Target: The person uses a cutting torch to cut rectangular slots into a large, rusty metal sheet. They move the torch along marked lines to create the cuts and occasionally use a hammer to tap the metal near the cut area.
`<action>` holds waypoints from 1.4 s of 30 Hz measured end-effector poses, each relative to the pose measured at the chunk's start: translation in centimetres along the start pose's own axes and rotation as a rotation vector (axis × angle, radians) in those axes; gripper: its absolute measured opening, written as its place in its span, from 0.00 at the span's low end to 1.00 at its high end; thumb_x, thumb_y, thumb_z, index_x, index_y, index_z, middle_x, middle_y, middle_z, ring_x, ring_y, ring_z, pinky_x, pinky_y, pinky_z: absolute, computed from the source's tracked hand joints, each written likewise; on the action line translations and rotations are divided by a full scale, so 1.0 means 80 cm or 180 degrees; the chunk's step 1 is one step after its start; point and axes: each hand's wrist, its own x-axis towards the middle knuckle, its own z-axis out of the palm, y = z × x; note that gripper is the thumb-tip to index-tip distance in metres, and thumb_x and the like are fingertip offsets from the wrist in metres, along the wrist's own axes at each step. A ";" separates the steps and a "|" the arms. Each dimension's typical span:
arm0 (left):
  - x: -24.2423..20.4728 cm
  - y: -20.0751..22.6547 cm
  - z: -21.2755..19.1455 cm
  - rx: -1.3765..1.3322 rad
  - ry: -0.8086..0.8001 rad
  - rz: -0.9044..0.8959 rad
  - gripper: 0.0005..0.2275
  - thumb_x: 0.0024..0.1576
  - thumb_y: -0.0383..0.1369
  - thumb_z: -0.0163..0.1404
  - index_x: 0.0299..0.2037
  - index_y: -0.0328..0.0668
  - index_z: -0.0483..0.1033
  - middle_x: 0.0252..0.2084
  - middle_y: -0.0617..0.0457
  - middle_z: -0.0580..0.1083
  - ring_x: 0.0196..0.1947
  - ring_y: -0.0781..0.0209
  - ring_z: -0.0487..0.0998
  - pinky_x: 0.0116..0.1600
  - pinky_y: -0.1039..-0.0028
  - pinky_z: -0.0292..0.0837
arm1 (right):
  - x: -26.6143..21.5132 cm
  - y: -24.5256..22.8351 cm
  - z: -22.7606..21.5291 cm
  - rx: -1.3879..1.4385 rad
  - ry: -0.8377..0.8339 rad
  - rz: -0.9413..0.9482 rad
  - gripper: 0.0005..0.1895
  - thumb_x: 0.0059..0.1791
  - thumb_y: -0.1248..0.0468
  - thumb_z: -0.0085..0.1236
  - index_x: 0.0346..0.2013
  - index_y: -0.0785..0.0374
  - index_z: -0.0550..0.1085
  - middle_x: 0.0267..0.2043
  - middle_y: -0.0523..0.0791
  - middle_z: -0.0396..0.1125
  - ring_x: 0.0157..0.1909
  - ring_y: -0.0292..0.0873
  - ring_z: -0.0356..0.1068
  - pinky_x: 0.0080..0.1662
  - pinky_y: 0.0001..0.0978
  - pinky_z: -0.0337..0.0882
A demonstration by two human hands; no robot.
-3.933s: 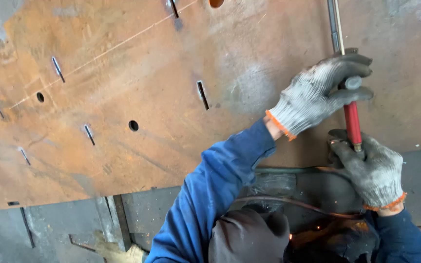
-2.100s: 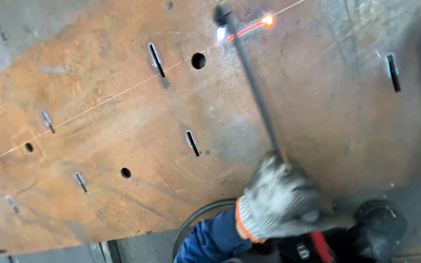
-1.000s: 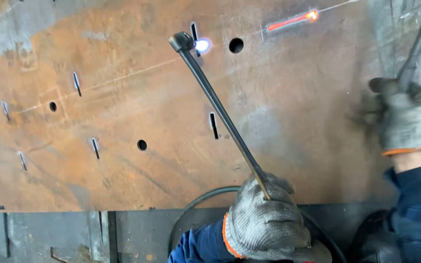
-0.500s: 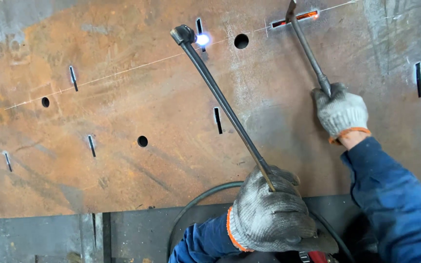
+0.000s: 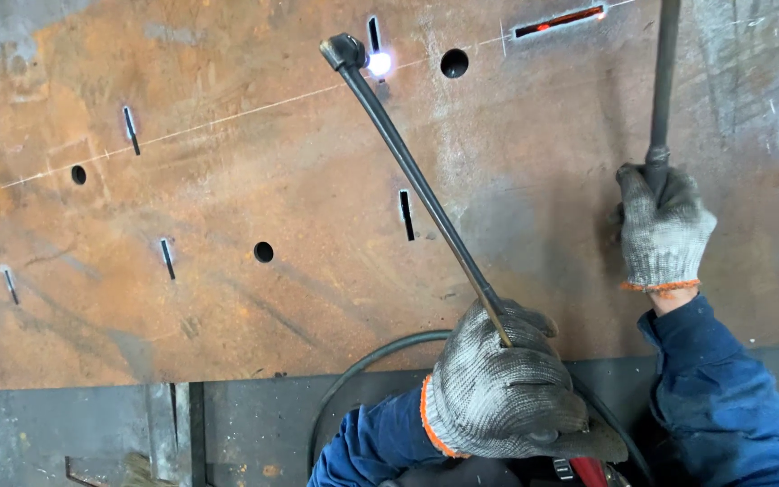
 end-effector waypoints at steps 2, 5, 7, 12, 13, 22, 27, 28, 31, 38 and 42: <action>0.000 -0.001 0.002 0.0066 0.0080 -0.0082 0.10 0.56 0.41 0.62 0.44 0.53 0.81 0.42 0.57 0.77 0.48 0.55 0.77 0.62 0.60 0.72 | 0.001 -0.007 0.003 0.0259 -0.0369 0.0741 0.12 0.57 0.58 0.57 0.46 0.65 0.75 0.24 0.44 0.69 0.22 0.36 0.69 0.23 0.32 0.68; 0.005 0.000 -0.001 0.0097 -0.0031 -0.0138 0.11 0.55 0.42 0.61 0.43 0.52 0.81 0.41 0.57 0.77 0.50 0.55 0.79 0.62 0.59 0.72 | 0.002 -0.021 -0.004 0.0478 -0.0522 0.1193 0.14 0.56 0.56 0.59 0.40 0.66 0.77 0.23 0.44 0.68 0.20 0.38 0.66 0.23 0.32 0.65; 0.008 0.000 -0.001 0.0094 -0.0129 -0.0077 0.10 0.55 0.42 0.62 0.42 0.52 0.81 0.40 0.58 0.77 0.48 0.55 0.79 0.60 0.60 0.71 | 0.005 -0.006 -0.004 0.0748 -0.0559 0.1250 0.15 0.56 0.55 0.59 0.39 0.67 0.77 0.23 0.44 0.67 0.20 0.37 0.65 0.23 0.32 0.64; 0.013 0.007 0.008 0.0070 0.0002 -0.0102 0.12 0.51 0.44 0.62 0.41 0.52 0.80 0.38 0.56 0.76 0.46 0.51 0.79 0.57 0.58 0.71 | 0.025 -0.023 -0.013 0.1238 -0.1137 0.1753 0.17 0.54 0.50 0.55 0.38 0.59 0.80 0.20 0.41 0.64 0.16 0.37 0.60 0.20 0.32 0.61; 0.015 0.006 0.008 0.0106 -0.0073 -0.0112 0.11 0.53 0.43 0.62 0.41 0.53 0.80 0.37 0.56 0.76 0.45 0.52 0.78 0.55 0.60 0.70 | 0.032 -0.020 -0.006 0.1376 -0.1065 0.1823 0.18 0.55 0.48 0.55 0.38 0.59 0.80 0.21 0.40 0.64 0.17 0.36 0.60 0.20 0.30 0.59; 0.005 0.012 0.015 0.0234 -0.0069 -0.0119 0.12 0.53 0.46 0.61 0.40 0.53 0.81 0.39 0.58 0.76 0.46 0.53 0.78 0.61 0.60 0.71 | 0.017 0.009 0.024 0.1849 -0.1101 0.1913 0.14 0.53 0.52 0.54 0.41 0.58 0.78 0.22 0.40 0.67 0.16 0.37 0.60 0.20 0.32 0.58; -0.004 0.017 0.016 0.0215 0.0025 -0.0075 0.13 0.54 0.46 0.61 0.42 0.51 0.81 0.38 0.56 0.77 0.47 0.50 0.79 0.59 0.57 0.71 | 0.025 0.019 0.029 0.1916 -0.0872 0.1836 0.13 0.54 0.54 0.53 0.41 0.58 0.79 0.24 0.40 0.67 0.17 0.38 0.59 0.19 0.33 0.55; -0.005 0.019 0.015 0.0272 0.0000 -0.0108 0.13 0.53 0.47 0.60 0.40 0.52 0.81 0.38 0.56 0.77 0.46 0.52 0.79 0.59 0.58 0.71 | 0.026 0.018 0.032 0.2230 -0.0780 0.1995 0.14 0.55 0.51 0.55 0.39 0.58 0.77 0.22 0.39 0.64 0.17 0.36 0.58 0.20 0.32 0.57; 0.002 0.024 0.008 0.0293 0.0027 -0.0146 0.12 0.53 0.47 0.59 0.39 0.52 0.81 0.38 0.57 0.77 0.46 0.53 0.79 0.59 0.58 0.72 | 0.032 -0.008 0.035 0.2323 -0.0668 0.2114 0.17 0.55 0.49 0.56 0.38 0.60 0.77 0.21 0.38 0.62 0.16 0.36 0.57 0.20 0.33 0.60; -0.002 0.035 0.007 0.0397 0.0280 -0.0118 0.13 0.53 0.48 0.59 0.38 0.51 0.81 0.38 0.55 0.76 0.48 0.50 0.79 0.57 0.58 0.71 | 0.028 0.003 0.030 0.1756 -0.1255 0.1956 0.19 0.54 0.48 0.56 0.41 0.62 0.78 0.22 0.39 0.64 0.17 0.35 0.59 0.22 0.32 0.63; -0.015 0.036 -0.007 0.0285 0.0179 -0.0046 0.12 0.59 0.48 0.58 0.38 0.52 0.80 0.39 0.58 0.77 0.46 0.53 0.80 0.58 0.58 0.72 | 0.032 -0.003 0.024 0.1900 -0.1367 0.1877 0.19 0.54 0.48 0.56 0.42 0.63 0.77 0.24 0.40 0.66 0.18 0.36 0.62 0.24 0.34 0.68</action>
